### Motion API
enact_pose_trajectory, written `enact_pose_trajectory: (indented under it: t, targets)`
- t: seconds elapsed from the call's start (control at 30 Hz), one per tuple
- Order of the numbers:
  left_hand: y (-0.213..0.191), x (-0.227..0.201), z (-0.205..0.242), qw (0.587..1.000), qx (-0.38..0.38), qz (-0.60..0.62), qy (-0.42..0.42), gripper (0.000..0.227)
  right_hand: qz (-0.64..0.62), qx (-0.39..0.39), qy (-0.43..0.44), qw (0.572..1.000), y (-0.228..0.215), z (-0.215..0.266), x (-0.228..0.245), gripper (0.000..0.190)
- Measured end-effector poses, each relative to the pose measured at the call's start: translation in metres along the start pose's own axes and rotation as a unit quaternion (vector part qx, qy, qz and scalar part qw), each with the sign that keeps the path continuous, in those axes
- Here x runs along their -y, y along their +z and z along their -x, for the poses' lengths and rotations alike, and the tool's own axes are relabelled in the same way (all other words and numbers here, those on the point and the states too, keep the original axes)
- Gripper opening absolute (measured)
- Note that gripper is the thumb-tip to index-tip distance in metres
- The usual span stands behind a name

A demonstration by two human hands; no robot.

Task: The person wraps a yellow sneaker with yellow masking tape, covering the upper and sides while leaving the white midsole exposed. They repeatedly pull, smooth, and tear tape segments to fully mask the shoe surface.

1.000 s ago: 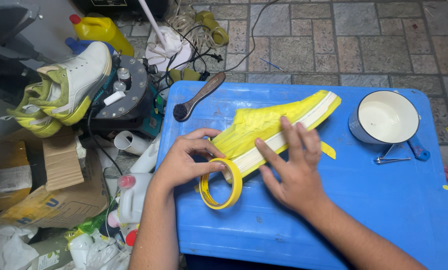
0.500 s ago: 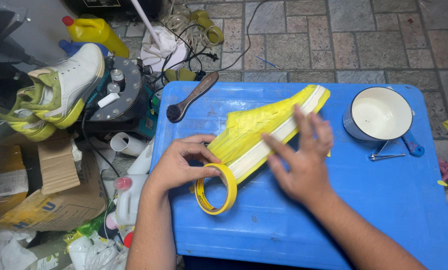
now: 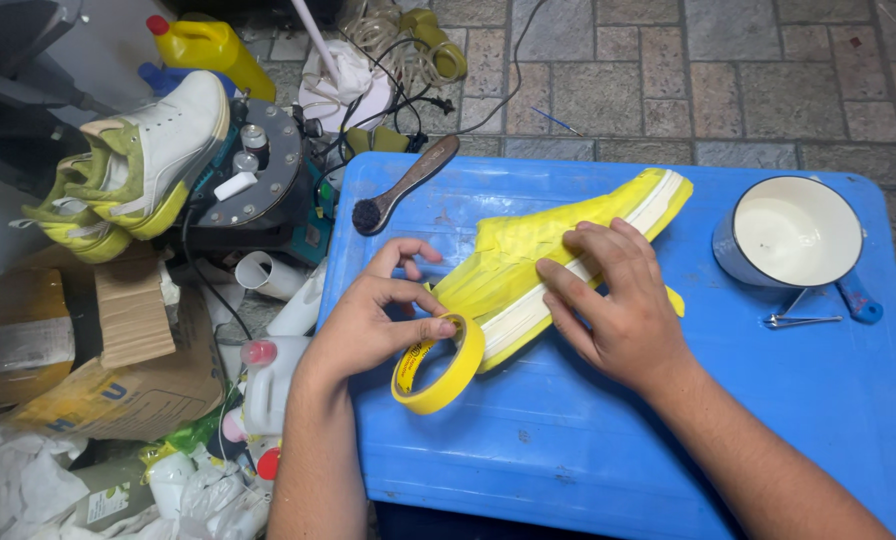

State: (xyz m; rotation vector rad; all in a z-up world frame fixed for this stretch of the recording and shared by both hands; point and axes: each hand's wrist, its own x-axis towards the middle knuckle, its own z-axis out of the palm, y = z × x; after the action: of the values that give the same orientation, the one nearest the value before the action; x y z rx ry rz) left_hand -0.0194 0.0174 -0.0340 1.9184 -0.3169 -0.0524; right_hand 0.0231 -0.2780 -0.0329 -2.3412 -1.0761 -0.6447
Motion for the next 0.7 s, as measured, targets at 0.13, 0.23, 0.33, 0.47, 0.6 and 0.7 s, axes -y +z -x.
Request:
enact_pose_trajectory:
  t: [0.13,0.23,0.33,0.47,0.6,0.7]
  targets:
    - [-0.001,0.004,0.004,0.993,0.037,-0.015,-0.113,0.024,-0.009,-0.006,0.009,1.000,0.002,0.000,-0.001,0.033]
    - [-0.003,0.007,0.003,0.992,0.053,-0.017,-0.117,0.023,-0.015,-0.009,0.005,1.000,0.001,0.000,-0.004,0.031]
    - [-0.003,0.007,0.005,0.992,0.054,-0.023,-0.112,0.024,-0.020,-0.007,0.005,1.000,0.001,0.001,-0.005,0.030]
    - [-0.003,0.009,0.005,0.990,0.059,-0.038,-0.120,0.023,-0.017,-0.003,0.007,1.000,0.002,0.003,-0.006,0.029]
    - [-0.006,0.011,0.006,0.992,0.065,-0.045,-0.098,0.021,-0.019,0.000,0.010,1.000,0.001,0.002,-0.006,0.029]
    - [-0.005,0.013,0.005,0.993,0.067,-0.048,-0.090,0.020,0.002,-0.003,0.014,1.000,0.002,0.003,-0.001,0.030]
